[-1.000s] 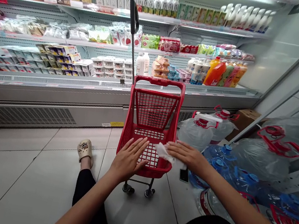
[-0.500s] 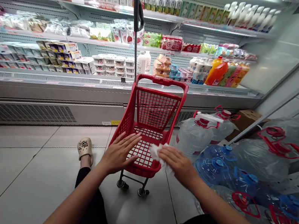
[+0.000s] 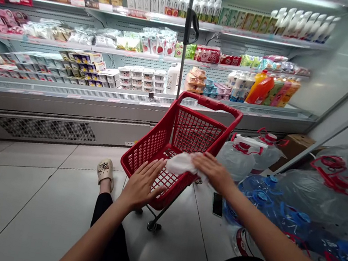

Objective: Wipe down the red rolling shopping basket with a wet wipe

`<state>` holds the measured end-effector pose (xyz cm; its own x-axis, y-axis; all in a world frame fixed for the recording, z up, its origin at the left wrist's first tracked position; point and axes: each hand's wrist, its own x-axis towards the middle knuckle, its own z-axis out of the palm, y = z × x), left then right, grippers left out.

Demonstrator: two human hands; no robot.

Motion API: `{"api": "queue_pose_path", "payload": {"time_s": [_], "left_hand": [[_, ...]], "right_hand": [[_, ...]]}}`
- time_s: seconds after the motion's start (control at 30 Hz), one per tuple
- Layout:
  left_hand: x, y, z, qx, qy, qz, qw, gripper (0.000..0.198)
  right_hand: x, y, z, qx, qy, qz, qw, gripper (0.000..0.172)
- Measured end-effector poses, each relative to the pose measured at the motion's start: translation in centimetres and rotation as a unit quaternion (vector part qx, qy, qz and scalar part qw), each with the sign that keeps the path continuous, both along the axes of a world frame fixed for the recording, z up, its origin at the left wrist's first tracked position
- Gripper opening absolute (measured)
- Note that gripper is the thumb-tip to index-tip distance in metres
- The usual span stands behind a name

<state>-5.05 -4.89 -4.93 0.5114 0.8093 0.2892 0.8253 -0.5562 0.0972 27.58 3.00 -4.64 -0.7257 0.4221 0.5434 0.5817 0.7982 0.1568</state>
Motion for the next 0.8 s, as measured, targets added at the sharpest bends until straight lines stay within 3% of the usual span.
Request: {"api": "queue_pose_path", "payload": {"time_s": [0.1, 0.2, 0.37, 0.47, 0.63, 0.8], "left_hand": [[-1.2, 0.7, 0.2, 0.003, 0.013, -0.001, 1.0, 0.074], [-1.6, 1.2, 0.6, 0.006, 0.025, 0.008, 1.0, 0.072], [-0.3, 1.3, 1.1, -0.01, 0.003, 0.013, 1.0, 0.076], [1.1, 0.9, 1.0, -0.013, -0.046, 0.015, 0.999, 0.085], [2.3, 0.4, 0.4, -0.041, -0.064, 0.046, 0.996, 0.089], [1.3, 0.3, 0.4, -0.051, -0.044, 0.066, 0.996, 0.084]], "right_hand": [[2.3, 2.1, 0.0, -0.002, 0.026, -0.091, 0.995, 0.066], [0.6, 0.8, -0.8, -0.007, 0.05, -0.122, 0.991, 0.066], [-6.2, -5.3, -2.1, -0.025, 0.059, -0.053, 0.997, 0.065], [-7.6, -7.2, -1.8, -0.026, 0.056, -0.018, 0.998, 0.059], [-4.9, -5.6, -1.1, -0.02, 0.035, 0.024, 0.999, 0.053], [1.7, -0.8, 0.2, 0.02, 0.043, -0.046, 0.998, 0.055]]}}
